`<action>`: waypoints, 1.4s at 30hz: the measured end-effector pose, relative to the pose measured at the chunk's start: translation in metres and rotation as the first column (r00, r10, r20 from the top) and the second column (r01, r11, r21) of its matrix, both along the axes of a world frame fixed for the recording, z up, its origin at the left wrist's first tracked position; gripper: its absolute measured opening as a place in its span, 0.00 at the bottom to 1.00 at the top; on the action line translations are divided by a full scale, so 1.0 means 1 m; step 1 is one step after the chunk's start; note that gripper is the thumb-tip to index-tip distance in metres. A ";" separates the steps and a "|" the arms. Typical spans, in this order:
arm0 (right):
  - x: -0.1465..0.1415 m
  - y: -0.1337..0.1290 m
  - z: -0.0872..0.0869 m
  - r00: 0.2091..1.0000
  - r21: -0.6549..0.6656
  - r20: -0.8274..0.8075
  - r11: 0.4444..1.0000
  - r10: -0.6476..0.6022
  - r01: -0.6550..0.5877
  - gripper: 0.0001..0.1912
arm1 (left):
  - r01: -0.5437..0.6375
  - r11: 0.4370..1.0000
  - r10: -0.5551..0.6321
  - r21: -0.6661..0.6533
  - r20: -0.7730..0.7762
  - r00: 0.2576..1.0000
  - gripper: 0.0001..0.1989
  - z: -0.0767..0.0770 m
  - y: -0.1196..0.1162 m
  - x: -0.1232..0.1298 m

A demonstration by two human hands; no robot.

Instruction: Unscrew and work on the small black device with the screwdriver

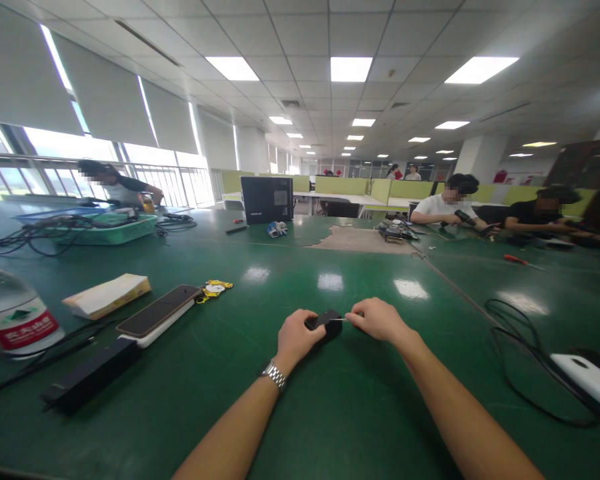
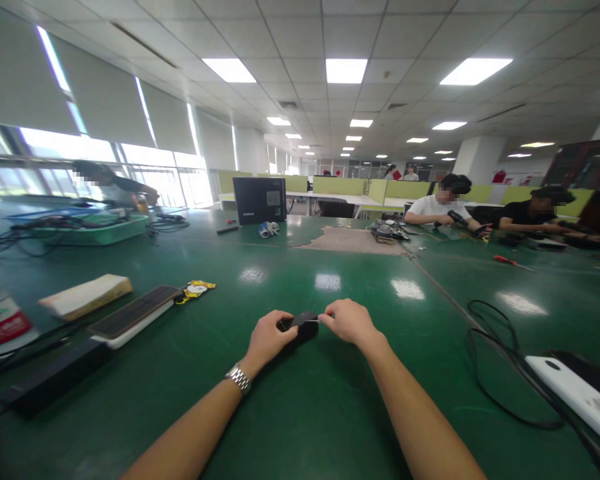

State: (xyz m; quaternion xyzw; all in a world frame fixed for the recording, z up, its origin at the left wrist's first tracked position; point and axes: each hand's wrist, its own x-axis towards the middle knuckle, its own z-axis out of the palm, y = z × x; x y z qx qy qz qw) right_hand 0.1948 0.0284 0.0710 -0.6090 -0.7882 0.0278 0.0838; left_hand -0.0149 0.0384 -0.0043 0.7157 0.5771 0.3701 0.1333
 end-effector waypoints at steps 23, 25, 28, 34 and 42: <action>0.001 -0.007 0.011 0.999 -0.018 0.048 1.000 -0.021 0.022 0.17 | 0.022 1.000 -0.022 -0.004 -0.024 0.999 0.13 0.003 -0.004 0.001; 0.001 -0.008 0.011 0.998 -0.010 0.053 1.000 -0.022 0.022 0.17 | 0.025 1.000 -0.025 -0.004 -0.026 0.999 0.13 0.003 -0.004 0.001; 0.002 -0.009 0.011 0.998 -0.005 0.063 1.000 -0.026 0.026 0.17 | 0.032 0.999 -0.032 -0.005 -0.027 0.999 0.14 0.003 -0.004 0.001; 0.001 -0.010 0.012 0.997 -0.012 0.072 0.999 -0.043 0.044 0.17 | 0.033 0.999 -0.034 -0.012 -0.026 0.999 0.14 0.003 -0.003 0.001; -0.001 -0.011 0.014 0.995 -0.013 0.075 0.998 -0.068 0.069 0.16 | 0.033 0.999 -0.033 -0.019 -0.031 0.999 0.14 0.004 -0.004 0.003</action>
